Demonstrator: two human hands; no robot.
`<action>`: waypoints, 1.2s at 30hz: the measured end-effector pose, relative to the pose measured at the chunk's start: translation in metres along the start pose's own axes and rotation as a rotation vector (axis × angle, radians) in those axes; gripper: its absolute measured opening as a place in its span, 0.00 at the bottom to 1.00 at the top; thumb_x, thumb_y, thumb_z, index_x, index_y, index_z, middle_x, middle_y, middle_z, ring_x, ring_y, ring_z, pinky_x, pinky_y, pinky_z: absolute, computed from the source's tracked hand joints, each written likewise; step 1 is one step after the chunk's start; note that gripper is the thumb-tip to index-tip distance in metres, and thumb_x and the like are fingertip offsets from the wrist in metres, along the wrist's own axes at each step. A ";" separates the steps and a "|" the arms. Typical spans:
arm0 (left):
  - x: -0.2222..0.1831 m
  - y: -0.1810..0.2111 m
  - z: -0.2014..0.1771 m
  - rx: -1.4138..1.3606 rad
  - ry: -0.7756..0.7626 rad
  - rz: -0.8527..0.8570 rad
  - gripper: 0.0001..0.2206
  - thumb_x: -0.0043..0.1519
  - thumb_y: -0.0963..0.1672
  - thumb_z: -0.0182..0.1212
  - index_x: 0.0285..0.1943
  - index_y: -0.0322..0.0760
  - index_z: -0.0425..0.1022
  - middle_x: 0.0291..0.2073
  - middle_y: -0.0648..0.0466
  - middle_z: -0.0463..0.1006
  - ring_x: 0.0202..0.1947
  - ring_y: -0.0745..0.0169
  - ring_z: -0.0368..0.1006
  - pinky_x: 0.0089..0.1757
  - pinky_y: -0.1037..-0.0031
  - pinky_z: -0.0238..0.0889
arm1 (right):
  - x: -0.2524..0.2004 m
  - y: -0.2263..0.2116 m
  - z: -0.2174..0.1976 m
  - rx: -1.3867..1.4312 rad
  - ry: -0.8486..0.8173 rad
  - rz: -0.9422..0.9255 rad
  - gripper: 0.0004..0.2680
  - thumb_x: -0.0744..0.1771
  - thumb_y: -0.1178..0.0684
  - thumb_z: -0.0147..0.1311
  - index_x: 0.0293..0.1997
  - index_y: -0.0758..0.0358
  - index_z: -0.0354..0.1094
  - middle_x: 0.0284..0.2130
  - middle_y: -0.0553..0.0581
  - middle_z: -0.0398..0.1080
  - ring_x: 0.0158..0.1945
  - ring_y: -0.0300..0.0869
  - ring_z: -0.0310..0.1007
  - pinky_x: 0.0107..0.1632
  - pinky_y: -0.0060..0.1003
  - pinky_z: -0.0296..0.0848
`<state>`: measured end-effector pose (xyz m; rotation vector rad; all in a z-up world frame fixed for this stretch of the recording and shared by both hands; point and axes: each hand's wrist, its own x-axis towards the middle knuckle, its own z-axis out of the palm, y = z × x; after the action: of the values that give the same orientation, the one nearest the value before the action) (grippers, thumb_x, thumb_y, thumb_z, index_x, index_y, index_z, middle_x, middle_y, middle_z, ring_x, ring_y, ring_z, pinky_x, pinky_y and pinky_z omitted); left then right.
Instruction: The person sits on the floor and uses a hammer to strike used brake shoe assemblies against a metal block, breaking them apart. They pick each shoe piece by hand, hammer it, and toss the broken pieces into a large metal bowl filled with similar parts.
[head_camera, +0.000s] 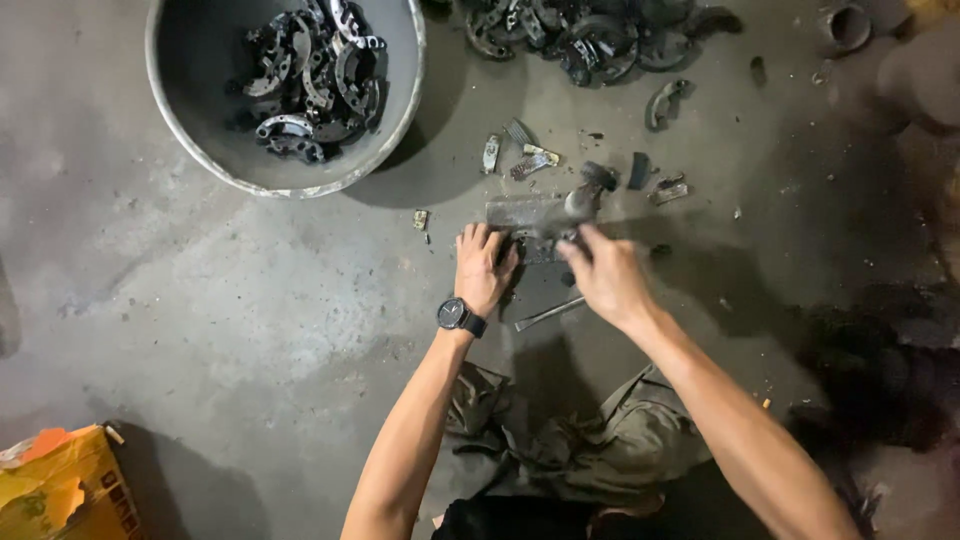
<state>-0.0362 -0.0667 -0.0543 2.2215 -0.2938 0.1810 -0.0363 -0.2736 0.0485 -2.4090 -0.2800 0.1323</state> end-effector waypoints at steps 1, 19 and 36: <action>-0.003 0.000 -0.001 0.000 -0.006 0.002 0.11 0.61 0.42 0.64 0.49 0.33 0.75 0.44 0.45 0.72 0.49 0.42 0.66 0.48 0.55 0.59 | 0.001 -0.017 -0.014 0.002 0.002 0.005 0.10 0.70 0.55 0.57 0.49 0.74 0.72 0.25 0.62 0.74 0.22 0.38 0.73 0.25 0.34 0.70; -0.004 -0.004 -0.012 0.006 0.036 -0.031 0.12 0.59 0.42 0.66 0.50 0.33 0.76 0.44 0.45 0.73 0.48 0.42 0.66 0.48 0.58 0.60 | -0.030 0.014 -0.012 0.423 0.188 0.609 0.10 0.69 0.51 0.51 0.51 0.63 0.72 0.21 0.51 0.73 0.18 0.34 0.68 0.18 0.31 0.67; -0.016 -0.018 -0.037 -0.237 0.163 -0.328 0.14 0.54 0.41 0.74 0.47 0.31 0.80 0.43 0.47 0.81 0.40 0.55 0.80 0.43 0.69 0.74 | -0.053 0.099 -0.006 0.166 0.427 0.439 0.17 0.66 0.57 0.64 0.62 0.65 0.71 0.45 0.58 0.77 0.45 0.44 0.77 0.47 0.38 0.73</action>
<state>-0.0475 -0.0240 -0.0487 1.9721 0.1330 0.1397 -0.0709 -0.3623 -0.0112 -2.2283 0.4400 -0.1567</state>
